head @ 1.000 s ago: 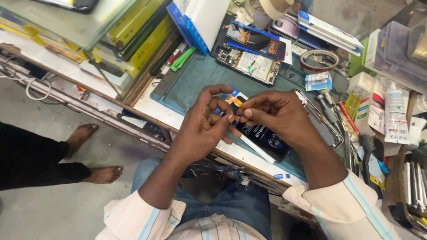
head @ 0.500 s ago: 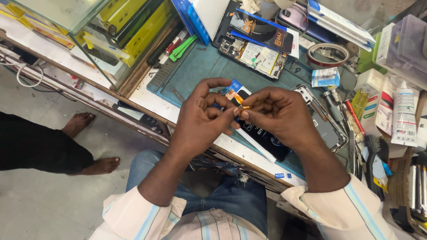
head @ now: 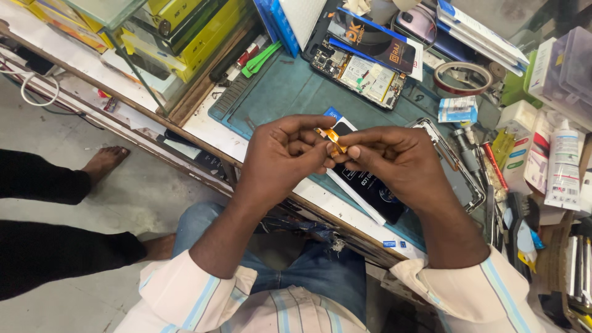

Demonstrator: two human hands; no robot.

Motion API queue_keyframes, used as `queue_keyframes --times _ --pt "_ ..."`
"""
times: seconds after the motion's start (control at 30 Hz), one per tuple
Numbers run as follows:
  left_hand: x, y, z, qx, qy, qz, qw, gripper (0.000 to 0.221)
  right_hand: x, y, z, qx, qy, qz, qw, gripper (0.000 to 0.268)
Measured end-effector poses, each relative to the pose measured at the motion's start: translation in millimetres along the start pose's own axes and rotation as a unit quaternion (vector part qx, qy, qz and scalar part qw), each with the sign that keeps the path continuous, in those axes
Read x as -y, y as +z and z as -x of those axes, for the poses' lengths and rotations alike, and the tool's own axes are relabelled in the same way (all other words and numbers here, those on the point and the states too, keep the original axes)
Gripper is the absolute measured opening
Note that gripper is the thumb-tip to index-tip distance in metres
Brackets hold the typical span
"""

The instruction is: The person works on a disassembled smartphone, using a small tool to adjust internal components and ribbon cables. They handle the battery and other parts, then place the phone down and pick up a screwdriver.

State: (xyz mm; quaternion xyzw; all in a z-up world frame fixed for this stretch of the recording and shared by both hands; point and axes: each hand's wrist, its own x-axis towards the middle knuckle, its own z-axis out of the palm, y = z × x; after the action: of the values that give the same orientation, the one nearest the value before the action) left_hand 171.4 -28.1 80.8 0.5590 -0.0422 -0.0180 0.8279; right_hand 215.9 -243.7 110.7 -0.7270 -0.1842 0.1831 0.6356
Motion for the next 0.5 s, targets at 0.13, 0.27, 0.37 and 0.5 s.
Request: queue_keyframes --times 0.13,0.27,0.37,0.5 --pt "3.6 -1.9 -1.3 0.002 -0.001 0.005 1.000 0.034 -1.5 -0.3 0.0 0.005 -0.005 0.010 1.000 0.023" --pt "6.2 -3.5 -2.0 0.007 0.013 0.012 1.000 0.031 -4.7 -0.5 0.1 0.009 -0.012 0.000 1.000 0.022" --pt "6.4 -3.9 -2.0 0.004 0.005 0.010 1.000 0.031 -6.7 -1.3 -1.3 0.009 -0.011 -0.004 1.000 0.021" --pt "5.3 -3.4 -3.3 0.004 -0.006 0.010 1.000 0.030 -7.8 -1.3 -1.7 0.013 -0.012 -0.008 1.000 0.021"
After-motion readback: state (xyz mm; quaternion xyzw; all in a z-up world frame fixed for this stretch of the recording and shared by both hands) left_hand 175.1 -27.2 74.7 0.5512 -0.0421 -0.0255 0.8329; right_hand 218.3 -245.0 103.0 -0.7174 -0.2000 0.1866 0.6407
